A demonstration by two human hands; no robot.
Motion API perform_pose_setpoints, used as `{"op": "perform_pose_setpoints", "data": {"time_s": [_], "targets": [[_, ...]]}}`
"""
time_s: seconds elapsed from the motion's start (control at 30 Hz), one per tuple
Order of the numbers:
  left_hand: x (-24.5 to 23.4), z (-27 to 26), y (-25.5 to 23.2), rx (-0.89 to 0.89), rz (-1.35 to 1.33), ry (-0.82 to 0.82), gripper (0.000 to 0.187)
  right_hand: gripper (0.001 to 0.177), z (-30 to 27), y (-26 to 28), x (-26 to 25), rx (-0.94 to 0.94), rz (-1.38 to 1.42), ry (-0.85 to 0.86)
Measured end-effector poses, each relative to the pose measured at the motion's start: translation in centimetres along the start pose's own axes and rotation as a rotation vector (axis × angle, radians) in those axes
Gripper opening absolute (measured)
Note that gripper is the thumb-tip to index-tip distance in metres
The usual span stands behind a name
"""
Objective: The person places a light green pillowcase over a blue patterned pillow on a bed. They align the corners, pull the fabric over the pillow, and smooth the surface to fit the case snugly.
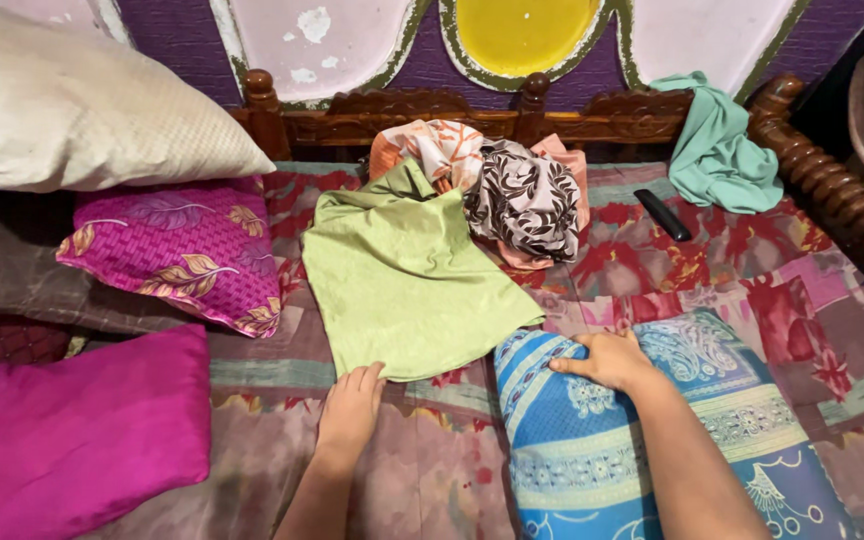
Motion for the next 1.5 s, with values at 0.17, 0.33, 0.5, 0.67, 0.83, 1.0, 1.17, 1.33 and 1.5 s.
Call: {"op": "perform_pose_setpoints", "data": {"time_s": [0.17, 0.33, 0.5, 0.67, 0.83, 1.0, 1.17, 1.33, 1.5], "targets": [[-0.1, 2.3, 1.9, -0.126, -0.166, 0.001, 0.021, 0.066, -0.9, 2.4, -0.5, -0.152, 0.094, -0.142], [0.0, 5.2, -0.6, 0.180, -0.017, 0.133, 0.027, 0.065, -0.8, 4.0, -1.1, -0.234, 0.132, -0.257], [-0.3, 8.3, -3.2, 0.074, 0.092, 0.306, 0.056, 0.068, -0.8, 11.0, -0.7, -0.336, 0.033, -0.172], [-2.1, 9.5, -6.8, 0.163, 0.015, 0.179, 0.067, 0.068, 0.2, 16.4, -0.8, -0.279, 0.018, -0.092], [-2.2, 7.3, -7.5, 0.165, 0.036, 0.344, 0.077, 0.074, 4.7, 12.1, -1.4, 0.019, 0.065, -0.120], [-1.5, 4.7, -6.3, 0.129, 0.013, 0.393, 0.081, 0.081, 7.0, 4.0, -2.3, 0.361, 0.174, -0.163], [0.2, 1.9, -3.6, 0.061, -0.068, 0.234, 0.066, 0.076, 5.7, -0.3, -3.6, 0.534, 0.227, -0.168], [-1.1, 0.3, -0.7, -0.157, -0.240, -0.132, 0.030, 0.069, 5.3, 1.4, -5.0, 0.452, 0.086, -0.368], [-0.9, 0.0, -0.1, -0.305, -0.393, -0.077, 0.020, 0.057, 1.6, 11.5, -7.0, 0.033, -0.099, -0.465]]}}
Point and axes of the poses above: each hand's wrist, its own z-axis towards the middle knuckle, its own x-axis out of the palm, y = z × x, the point moved 10 cm from there along z, towards the middle knuckle, and after that the axes turned 2 degrees about -x, right-handed, at the moved point
